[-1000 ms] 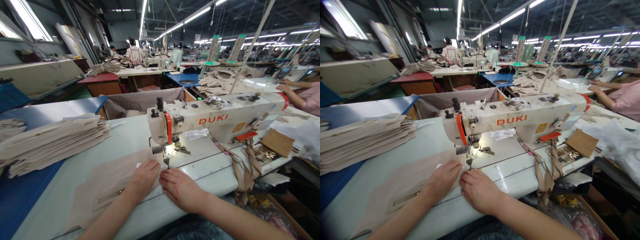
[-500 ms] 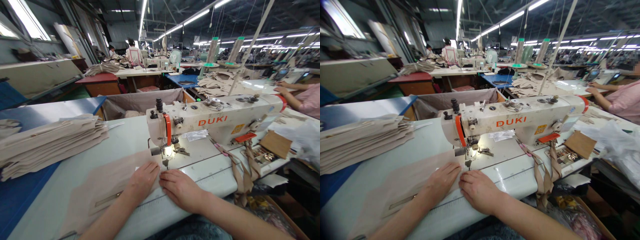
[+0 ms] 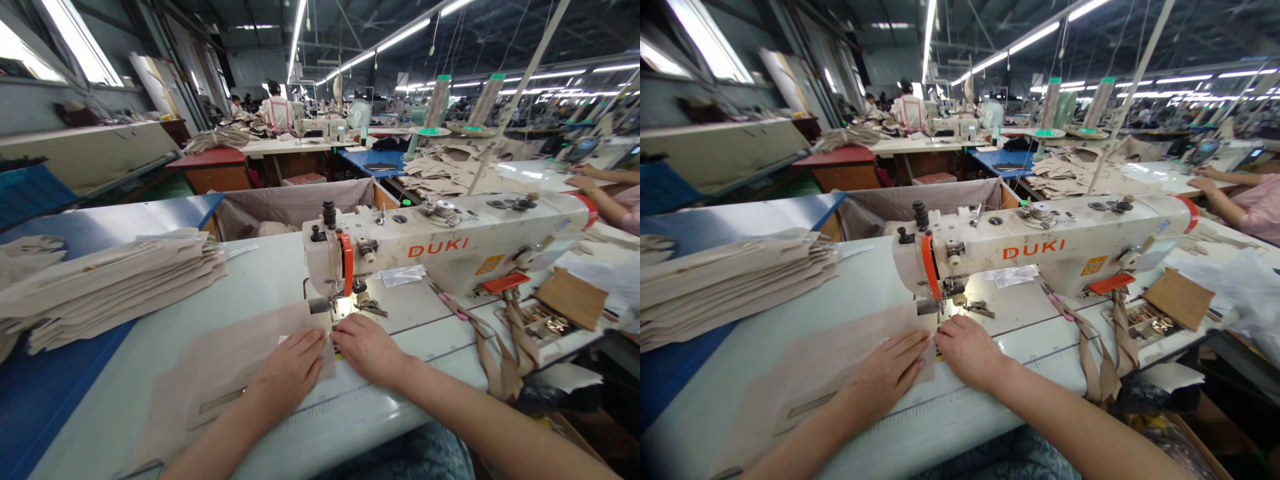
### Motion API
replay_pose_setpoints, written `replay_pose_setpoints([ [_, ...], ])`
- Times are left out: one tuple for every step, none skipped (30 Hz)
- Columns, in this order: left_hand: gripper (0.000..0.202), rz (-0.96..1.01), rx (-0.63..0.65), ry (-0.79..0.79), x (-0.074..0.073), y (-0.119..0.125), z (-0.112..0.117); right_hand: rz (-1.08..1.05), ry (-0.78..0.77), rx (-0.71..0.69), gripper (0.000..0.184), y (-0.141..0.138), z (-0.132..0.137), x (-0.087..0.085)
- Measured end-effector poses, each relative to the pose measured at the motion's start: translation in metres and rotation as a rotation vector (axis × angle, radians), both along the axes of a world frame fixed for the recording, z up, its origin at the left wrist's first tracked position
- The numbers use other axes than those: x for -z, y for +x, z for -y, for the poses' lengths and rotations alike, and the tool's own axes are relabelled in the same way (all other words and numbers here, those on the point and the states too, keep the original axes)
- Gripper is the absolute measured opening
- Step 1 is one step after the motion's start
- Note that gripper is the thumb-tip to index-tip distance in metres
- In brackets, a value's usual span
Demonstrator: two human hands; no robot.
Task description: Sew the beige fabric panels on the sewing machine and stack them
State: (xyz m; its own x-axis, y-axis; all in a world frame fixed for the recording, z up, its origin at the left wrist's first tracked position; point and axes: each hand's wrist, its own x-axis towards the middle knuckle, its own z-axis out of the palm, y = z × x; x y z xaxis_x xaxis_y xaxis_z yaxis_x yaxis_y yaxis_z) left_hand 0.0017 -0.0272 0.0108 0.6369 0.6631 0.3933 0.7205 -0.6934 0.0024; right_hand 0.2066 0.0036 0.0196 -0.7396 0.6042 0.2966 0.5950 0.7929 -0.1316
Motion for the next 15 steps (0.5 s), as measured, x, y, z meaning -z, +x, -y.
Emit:
replay_pose_setpoints([
  [0.032,0.012,-0.016,-0.023,0.0,0.0,0.0,0.009,0.007,-0.005,0.01,0.0,-0.002,0.0],
  [0.033,0.014,-0.033,-0.04,0.001,0.0,-0.001,0.021,0.012,-0.007,0.01,0.0,-0.004,0.0],
  [0.034,0.009,-0.048,-0.05,0.001,0.0,-0.003,0.033,0.016,-0.007,0.01,0.0,-0.006,-0.001],
  [0.035,0.0,-0.063,-0.057,0.003,0.001,-0.005,0.045,0.019,-0.004,0.01,0.0,-0.009,-0.002],
  [0.036,-0.008,-0.076,-0.061,0.004,0.002,-0.009,0.054,0.021,0.004,0.01,0.0,-0.013,-0.003],
  [0.037,-0.015,-0.084,-0.063,0.006,0.003,-0.013,0.062,0.018,0.014,0.01,0.0,-0.016,-0.004],
  [0.037,-0.022,-0.089,-0.065,0.007,0.004,-0.017,0.069,0.012,0.027,0.01,-0.001,-0.019,-0.005],
  [0.037,-0.027,-0.091,-0.067,0.008,0.005,-0.021,0.074,0.007,0.039,0.009,-0.001,-0.021,-0.006],
  [0.038,-0.027,-0.093,-0.065,0.009,0.007,-0.025,0.076,0.006,0.05,0.009,-0.001,-0.024,-0.007],
  [0.038,-0.024,-0.097,-0.064,0.009,0.008,-0.029,0.076,0.009,0.061,0.01,-0.001,-0.025,-0.008],
  [0.037,-0.018,-0.099,-0.064,0.009,0.009,-0.032,0.075,0.017,0.069,0.011,-0.001,-0.027,-0.009],
  [0.037,-0.012,-0.099,-0.067,0.009,0.009,-0.034,0.073,0.028,0.077,0.012,-0.001,-0.027,-0.009],
  [0.037,-0.007,-0.1,-0.073,0.008,0.01,-0.035,0.069,0.037,0.086,0.013,-0.001,-0.028,-0.009],
  [0.037,-0.004,-0.101,-0.078,0.008,0.01,-0.035,0.065,0.044,0.095,0.015,-0.001,-0.028,-0.008],
  [0.036,-0.003,-0.102,-0.081,0.008,0.01,-0.035,0.062,0.049,0.102,0.016,-0.001,-0.028,-0.007],
])
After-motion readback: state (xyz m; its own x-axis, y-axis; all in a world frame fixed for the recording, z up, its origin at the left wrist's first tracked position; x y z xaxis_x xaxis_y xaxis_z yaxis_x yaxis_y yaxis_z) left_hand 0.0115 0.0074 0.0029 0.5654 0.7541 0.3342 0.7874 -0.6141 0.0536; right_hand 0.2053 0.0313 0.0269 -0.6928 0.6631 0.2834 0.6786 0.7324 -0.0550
